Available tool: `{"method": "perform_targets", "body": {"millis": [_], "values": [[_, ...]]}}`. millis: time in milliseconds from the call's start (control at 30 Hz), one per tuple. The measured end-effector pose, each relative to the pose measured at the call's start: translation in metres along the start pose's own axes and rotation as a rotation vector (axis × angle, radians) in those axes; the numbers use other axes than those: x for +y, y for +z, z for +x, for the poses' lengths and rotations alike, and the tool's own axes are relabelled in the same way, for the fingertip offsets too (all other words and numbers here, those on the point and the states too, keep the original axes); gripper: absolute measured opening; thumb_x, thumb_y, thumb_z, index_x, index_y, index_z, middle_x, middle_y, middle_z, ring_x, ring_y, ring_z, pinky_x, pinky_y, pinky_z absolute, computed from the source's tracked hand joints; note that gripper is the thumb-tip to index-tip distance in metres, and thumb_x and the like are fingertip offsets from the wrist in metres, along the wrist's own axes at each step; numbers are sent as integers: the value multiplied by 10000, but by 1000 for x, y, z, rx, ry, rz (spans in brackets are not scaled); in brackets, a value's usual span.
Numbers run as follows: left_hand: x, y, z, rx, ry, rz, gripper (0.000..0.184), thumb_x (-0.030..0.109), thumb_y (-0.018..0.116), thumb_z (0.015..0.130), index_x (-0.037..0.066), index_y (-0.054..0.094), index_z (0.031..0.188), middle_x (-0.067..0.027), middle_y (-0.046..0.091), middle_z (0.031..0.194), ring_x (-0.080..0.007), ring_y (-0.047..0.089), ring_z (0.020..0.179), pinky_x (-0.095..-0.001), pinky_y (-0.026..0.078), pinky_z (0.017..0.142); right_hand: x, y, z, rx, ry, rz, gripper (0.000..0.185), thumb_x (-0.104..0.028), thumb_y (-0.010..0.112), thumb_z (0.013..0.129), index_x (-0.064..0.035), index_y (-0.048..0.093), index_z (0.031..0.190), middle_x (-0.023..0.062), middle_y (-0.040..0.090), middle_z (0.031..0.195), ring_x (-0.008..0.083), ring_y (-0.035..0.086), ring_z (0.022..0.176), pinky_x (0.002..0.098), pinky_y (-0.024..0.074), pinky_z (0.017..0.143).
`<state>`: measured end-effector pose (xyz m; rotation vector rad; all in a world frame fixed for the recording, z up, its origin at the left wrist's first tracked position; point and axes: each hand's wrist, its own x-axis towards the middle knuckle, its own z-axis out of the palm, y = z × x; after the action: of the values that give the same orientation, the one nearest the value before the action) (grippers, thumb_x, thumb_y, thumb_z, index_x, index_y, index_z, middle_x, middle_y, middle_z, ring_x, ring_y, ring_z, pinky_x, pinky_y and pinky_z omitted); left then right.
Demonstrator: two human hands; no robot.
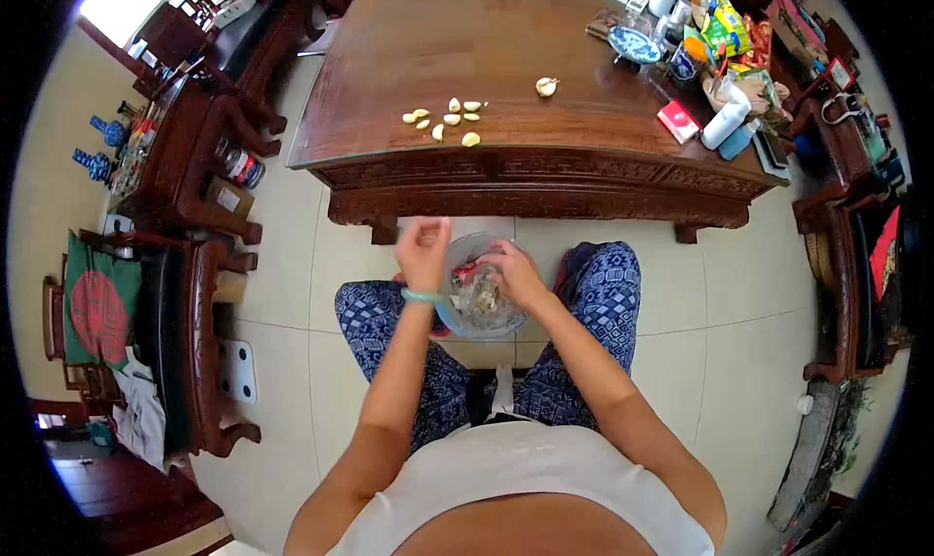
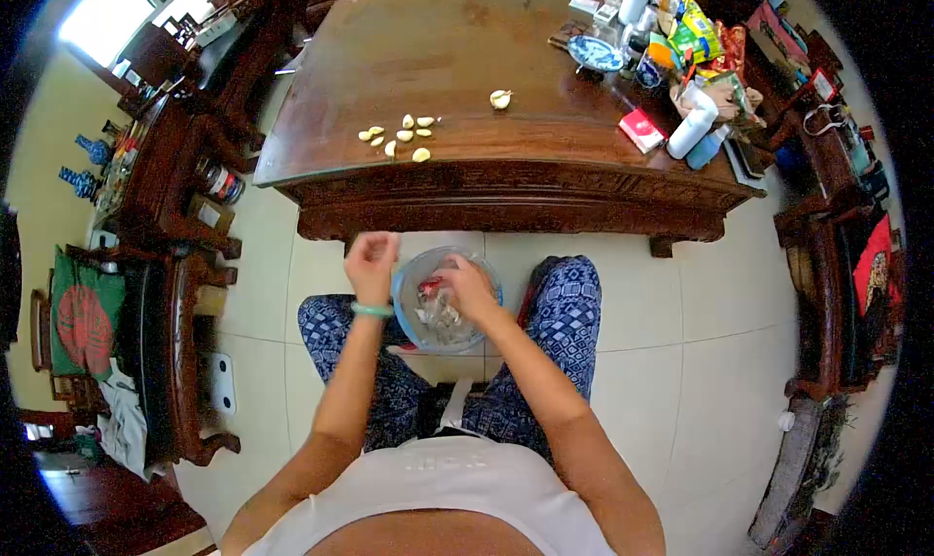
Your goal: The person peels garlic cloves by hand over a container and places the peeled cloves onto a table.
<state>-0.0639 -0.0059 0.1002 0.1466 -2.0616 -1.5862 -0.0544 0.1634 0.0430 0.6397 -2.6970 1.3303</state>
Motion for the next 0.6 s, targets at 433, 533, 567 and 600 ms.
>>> {"method": "perform_targets", "body": {"millis": [433, 533, 567, 600], "values": [[-5, 20, 172, -37, 320, 661, 192, 187, 685, 718, 53, 677, 856, -138, 626, 723, -309, 600, 651, -364, 478, 666, -4, -133, 150, 508, -4, -281, 482, -162, 657, 740, -81, 475, 1179, 164, 411, 1113, 307, 445, 985, 404, 383, 851], [-13, 22, 171, 24, 401, 628, 204, 147, 660, 743, 47, 663, 921, -137, 587, 810, -290, 582, 643, -365, 470, 640, 17, -143, 191, 493, -7, -392, 563, -189, 670, 737, -123, 438, 1245, 167, 401, 1128, 315, 444, 983, 422, 381, 863], [-14, 21, 168, 27, 403, 627, 204, 147, 660, 743, 47, 663, 921, -137, 587, 810, -290, 582, 643, -365, 470, 640, 22, -143, 200, 484, 21, -461, 529, -186, 669, 736, -129, 467, 1222, 161, 422, 1108, 311, 446, 984, 414, 387, 858], [-3, 19, 163, -6, 245, 491, 209, 134, 653, 750, 54, 657, 943, -125, 575, 795, -261, 584, 646, -351, 471, 625, 28, -142, 209, 474, 51, -528, 496, -184, 668, 735, -135, 496, 1198, 156, 443, 1088, 306, 448, 985, 406, 393, 854]]}}
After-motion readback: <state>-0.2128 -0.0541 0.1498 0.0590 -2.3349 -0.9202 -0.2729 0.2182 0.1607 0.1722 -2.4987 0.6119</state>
